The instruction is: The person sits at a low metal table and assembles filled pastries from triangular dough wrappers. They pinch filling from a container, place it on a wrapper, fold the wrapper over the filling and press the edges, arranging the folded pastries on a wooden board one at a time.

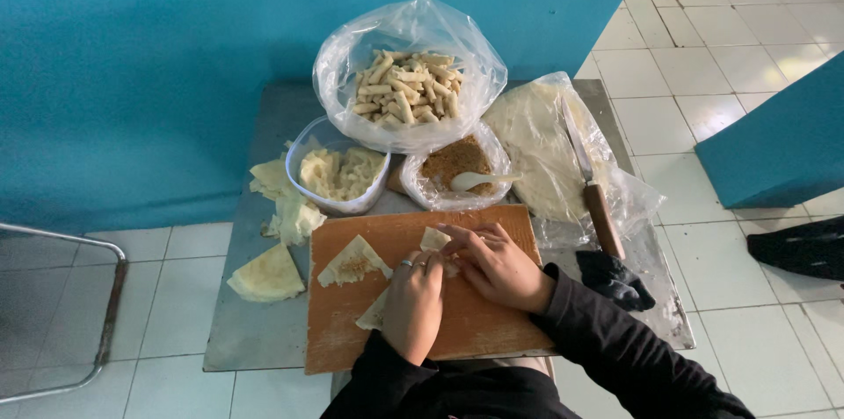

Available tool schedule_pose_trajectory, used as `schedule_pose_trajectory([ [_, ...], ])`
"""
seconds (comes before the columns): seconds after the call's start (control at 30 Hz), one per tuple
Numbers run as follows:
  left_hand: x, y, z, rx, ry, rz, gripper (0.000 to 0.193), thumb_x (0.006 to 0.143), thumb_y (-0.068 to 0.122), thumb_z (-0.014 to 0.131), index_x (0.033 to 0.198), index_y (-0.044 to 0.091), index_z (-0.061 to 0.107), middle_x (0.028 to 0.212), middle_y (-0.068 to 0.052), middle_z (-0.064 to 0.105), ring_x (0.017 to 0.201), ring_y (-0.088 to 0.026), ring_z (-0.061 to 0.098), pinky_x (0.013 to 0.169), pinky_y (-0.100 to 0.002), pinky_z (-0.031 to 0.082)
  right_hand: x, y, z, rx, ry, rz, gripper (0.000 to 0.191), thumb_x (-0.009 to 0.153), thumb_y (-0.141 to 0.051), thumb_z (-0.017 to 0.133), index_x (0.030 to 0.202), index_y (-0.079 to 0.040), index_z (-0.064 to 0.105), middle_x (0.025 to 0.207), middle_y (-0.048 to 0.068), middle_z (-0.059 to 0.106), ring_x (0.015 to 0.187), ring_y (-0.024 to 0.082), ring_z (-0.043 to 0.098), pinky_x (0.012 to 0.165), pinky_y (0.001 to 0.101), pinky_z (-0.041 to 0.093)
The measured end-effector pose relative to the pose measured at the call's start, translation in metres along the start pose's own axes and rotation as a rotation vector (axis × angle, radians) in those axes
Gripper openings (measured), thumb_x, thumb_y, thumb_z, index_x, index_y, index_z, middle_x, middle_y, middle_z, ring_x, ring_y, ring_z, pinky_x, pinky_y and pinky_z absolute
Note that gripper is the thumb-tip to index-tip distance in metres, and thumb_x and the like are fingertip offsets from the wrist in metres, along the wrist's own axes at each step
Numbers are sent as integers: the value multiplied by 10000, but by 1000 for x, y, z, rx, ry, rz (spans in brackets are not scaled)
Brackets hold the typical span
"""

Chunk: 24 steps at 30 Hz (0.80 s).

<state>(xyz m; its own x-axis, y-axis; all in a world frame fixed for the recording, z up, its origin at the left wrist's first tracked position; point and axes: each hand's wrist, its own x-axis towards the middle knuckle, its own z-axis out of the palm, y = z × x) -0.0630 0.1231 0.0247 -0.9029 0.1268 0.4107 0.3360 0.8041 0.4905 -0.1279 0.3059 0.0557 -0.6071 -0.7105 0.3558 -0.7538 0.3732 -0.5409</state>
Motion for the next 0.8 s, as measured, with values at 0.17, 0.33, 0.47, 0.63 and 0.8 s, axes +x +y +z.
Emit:
schedule_pose_trajectory([
  [0.17,1,0,0,1,-26,-18,275,822,-18,623,1096,-28,646,1126,-175,692,1061,-346,645,910,-431,517,0,0,1,-15,-12,13,772,866,-17,644,1573,-44,336,1106,62,776,1073,243,712,1076,439,416],
  [0.33,1,-1,1,-13,-35,-35,243,839,-21,622,1081,-21,647,1126,-170,694,1068,-347,643,916,-433,517,1,0,2,-12,-18,14,781,876,-22,644,1585,-58,317,1110,38,778,1098,231,706,1094,448,399],
  [0.47,0,-1,1,-12,-40,-40,246,834,-19,626,1079,-23,646,1131,-173,691,1066,-354,635,910,-442,512,2,-1,1,-17,-23,19,760,877,-23,643,1572,-67,338,1111,38,778,1086,224,712,1094,448,392],
  [0.63,1,-1,0,7,-31,-15,241,826,-22,628,1066,-19,640,1137,-168,688,1089,-349,634,922,-440,511,2,-2,1,-10,-19,31,735,889,-29,638,1567,-79,358,1110,35,777,1051,210,728,1089,431,400],
  [0.8,0,0,-1,-24,-57,-45,234,851,-25,622,1084,-6,641,1135,-147,689,1060,-337,637,909,-429,513,2,0,2,-13,-18,23,727,886,-27,636,1560,-72,366,1081,38,785,1038,207,738,1087,428,405],
])
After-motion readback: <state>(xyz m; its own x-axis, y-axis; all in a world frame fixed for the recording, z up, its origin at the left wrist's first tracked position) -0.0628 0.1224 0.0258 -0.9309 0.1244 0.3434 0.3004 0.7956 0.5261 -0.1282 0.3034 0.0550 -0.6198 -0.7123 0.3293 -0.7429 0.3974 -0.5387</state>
